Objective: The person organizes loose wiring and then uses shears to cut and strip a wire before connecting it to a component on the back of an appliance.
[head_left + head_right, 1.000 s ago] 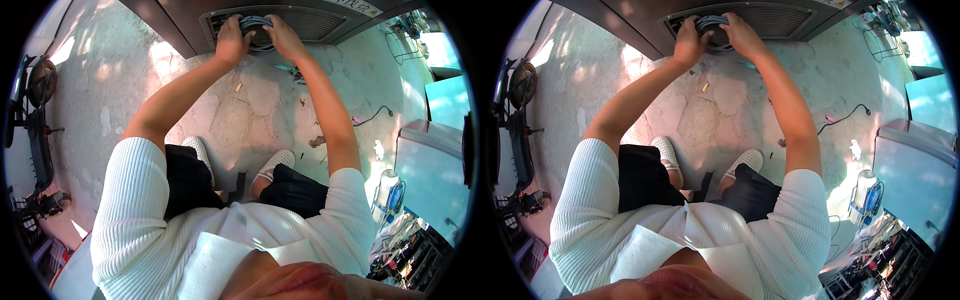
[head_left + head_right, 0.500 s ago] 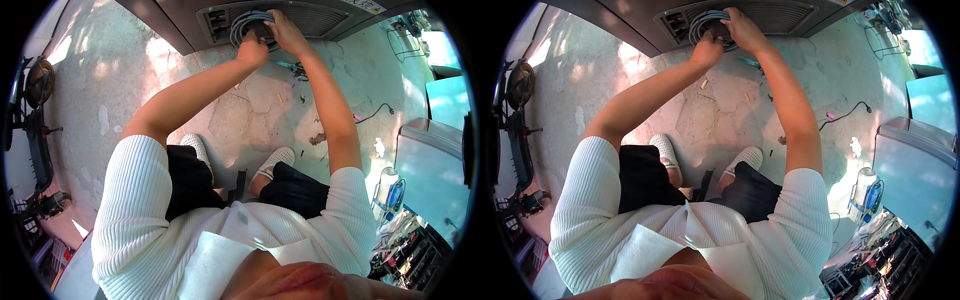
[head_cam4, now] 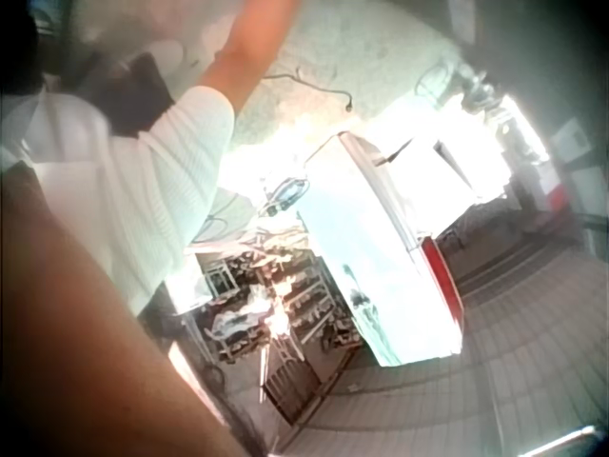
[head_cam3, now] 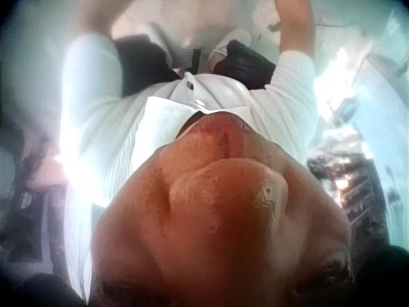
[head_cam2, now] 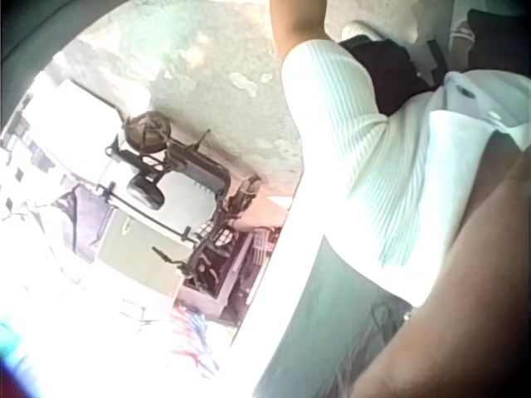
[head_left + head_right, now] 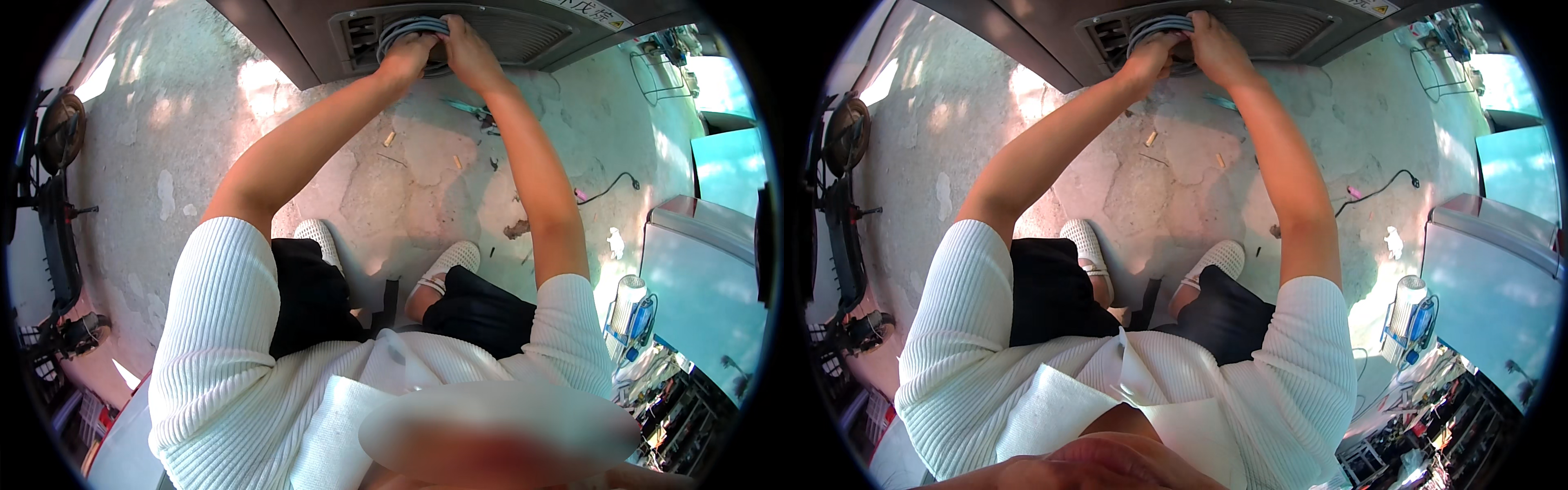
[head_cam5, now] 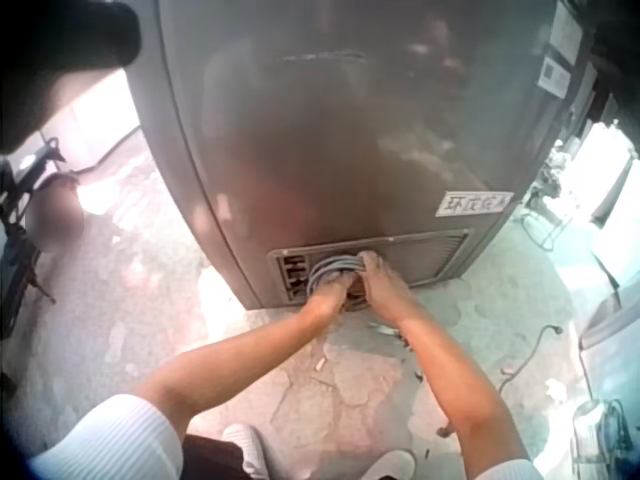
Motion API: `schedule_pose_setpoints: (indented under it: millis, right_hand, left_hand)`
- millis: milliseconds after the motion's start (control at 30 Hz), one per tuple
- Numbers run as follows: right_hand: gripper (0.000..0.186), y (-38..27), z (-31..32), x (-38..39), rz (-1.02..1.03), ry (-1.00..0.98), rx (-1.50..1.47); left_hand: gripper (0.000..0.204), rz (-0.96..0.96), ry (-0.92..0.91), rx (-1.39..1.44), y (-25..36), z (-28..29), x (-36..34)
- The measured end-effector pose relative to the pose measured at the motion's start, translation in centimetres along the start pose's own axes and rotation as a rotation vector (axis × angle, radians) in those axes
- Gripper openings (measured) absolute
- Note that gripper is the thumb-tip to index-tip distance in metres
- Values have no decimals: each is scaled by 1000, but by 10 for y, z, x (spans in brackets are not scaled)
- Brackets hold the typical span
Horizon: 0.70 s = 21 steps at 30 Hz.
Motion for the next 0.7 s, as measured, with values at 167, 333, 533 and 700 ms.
schedule_pose_setpoints:
  millis: [167,333,533,700]
  right_hand:
    - [24,-4,-1,-1,-74,-45,172]
    - [22,-18,11,-2,-68,-30,330]
    - [18,-98,57,-18,83,202,45]
    - [13,-103,47,-26,55,107,-58]
  left_hand:
    - [30,-88,-40,-2,5,0,7]
    - [35,-69,73,11,3,5,3]
    - [33,11,129,10,2,8,1]
    - [27,53,71,1,2,3,3]
Point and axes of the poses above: each hand's wrist, its own x-axis away from the middle knuckle, its own z-axis out of the back of the hand, y = z × x, the point moved 7 cm from there along -x, towards the middle knuckle, and after that the axes turned 13 degrees about -x, right-handed, at the moved point
